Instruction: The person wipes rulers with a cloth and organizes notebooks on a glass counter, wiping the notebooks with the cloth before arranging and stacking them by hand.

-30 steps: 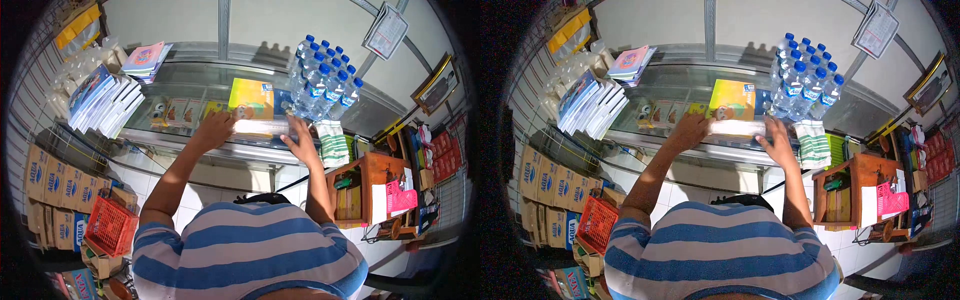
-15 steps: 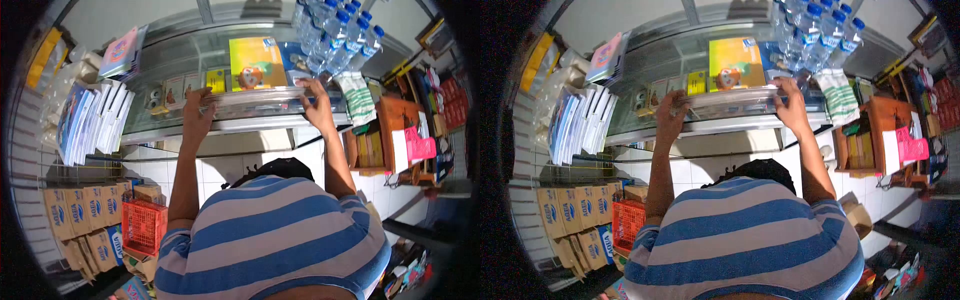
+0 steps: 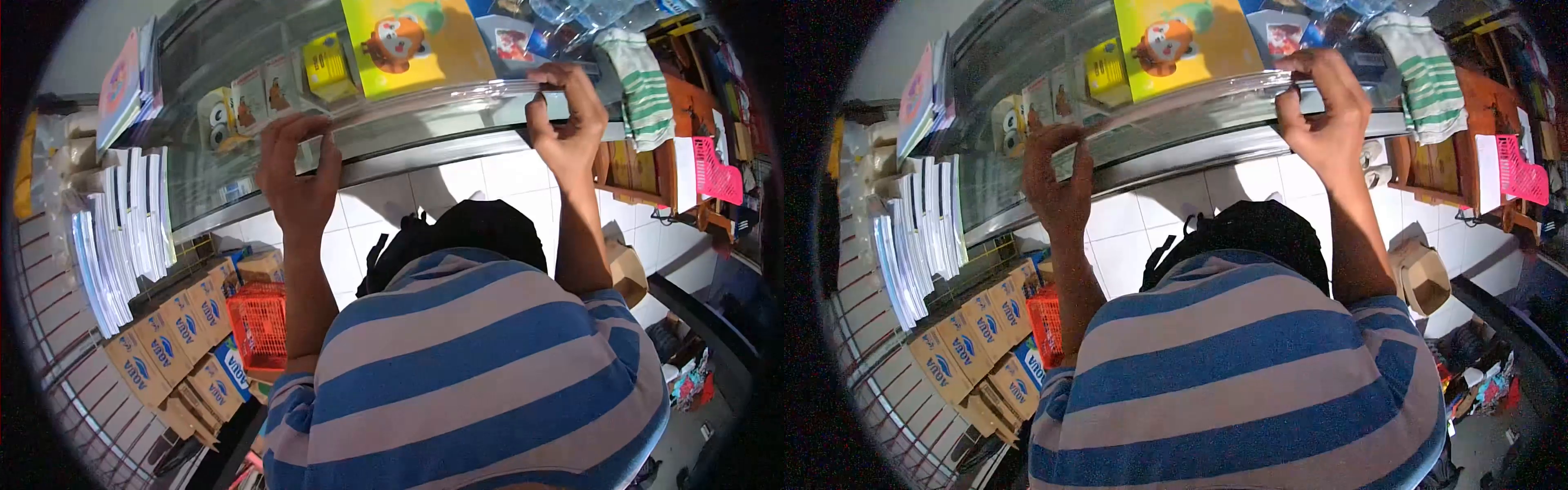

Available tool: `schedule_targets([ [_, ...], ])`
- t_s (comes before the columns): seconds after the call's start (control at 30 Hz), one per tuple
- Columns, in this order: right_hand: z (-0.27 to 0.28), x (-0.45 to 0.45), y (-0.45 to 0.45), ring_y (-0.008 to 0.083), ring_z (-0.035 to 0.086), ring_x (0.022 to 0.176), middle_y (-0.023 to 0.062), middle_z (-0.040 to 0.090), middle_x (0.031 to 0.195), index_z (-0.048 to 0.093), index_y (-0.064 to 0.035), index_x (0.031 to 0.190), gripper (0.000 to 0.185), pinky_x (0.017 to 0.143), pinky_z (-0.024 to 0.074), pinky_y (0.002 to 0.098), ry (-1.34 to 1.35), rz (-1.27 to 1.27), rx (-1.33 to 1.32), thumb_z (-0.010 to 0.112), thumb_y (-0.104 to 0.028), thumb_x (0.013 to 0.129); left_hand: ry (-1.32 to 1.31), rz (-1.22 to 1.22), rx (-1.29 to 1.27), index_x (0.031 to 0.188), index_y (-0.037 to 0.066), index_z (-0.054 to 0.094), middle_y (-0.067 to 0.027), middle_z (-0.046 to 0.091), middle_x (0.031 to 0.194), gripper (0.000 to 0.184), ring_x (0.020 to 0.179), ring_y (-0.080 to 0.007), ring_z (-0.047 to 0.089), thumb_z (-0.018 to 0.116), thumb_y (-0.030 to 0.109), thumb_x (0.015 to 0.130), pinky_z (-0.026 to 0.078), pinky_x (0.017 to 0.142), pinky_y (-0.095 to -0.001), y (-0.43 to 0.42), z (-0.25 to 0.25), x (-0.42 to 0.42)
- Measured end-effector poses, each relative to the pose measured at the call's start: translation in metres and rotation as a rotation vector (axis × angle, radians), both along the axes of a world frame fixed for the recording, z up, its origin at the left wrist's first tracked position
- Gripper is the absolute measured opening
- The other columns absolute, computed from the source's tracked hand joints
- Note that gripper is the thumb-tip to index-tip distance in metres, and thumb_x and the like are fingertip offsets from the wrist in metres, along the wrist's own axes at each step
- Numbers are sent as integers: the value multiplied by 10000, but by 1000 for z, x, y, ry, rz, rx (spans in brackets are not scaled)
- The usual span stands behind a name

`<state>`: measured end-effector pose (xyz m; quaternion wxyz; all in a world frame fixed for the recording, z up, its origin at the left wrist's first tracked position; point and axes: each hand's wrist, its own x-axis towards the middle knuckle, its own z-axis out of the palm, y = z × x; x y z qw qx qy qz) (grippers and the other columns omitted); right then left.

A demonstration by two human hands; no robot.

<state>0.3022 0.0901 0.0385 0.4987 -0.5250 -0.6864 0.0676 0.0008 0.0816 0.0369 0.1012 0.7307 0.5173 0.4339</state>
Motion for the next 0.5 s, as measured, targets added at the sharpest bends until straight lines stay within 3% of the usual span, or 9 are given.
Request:
schedule_targets([
  [0.3, 3, 3, 5, 191, 589, 821, 98, 657, 972, 655, 34, 951, 362, 751, 445, 230, 62, 58, -127, 488, 81, 634, 27, 70, -67, 1026, 56, 629, -82, 603, 1093, 440, 980, -203, 570, 506, -125, 643, 480, 832, -326, 5, 9, 3],
  [0.43, 6, 2, 12, 158, 573, 734, 81, 646, 994, 662, -12, 979, 405, 657, 450, 230, 29, 95, -159, 485, 103, 633, -187, 10, -123, 1067, 49, 614, -103, 579, 1164, 523, 1064, -216, 554, 430, -158, 623, 473, 909, -338, 8, 1, -3],
  [0.5, 5, 1, 14, 167, 582, 782, 88, 647, 1012, 661, -3, 988, 415, 697, 455, 238, 75, 100, -144, 476, 110, 635, -285, -3, -141, 1083, 42, 604, -109, 577, 1169, 516, 1075, -221, 553, 437, -159, 638, 467, 923, -338, 9, -1, -8],
])
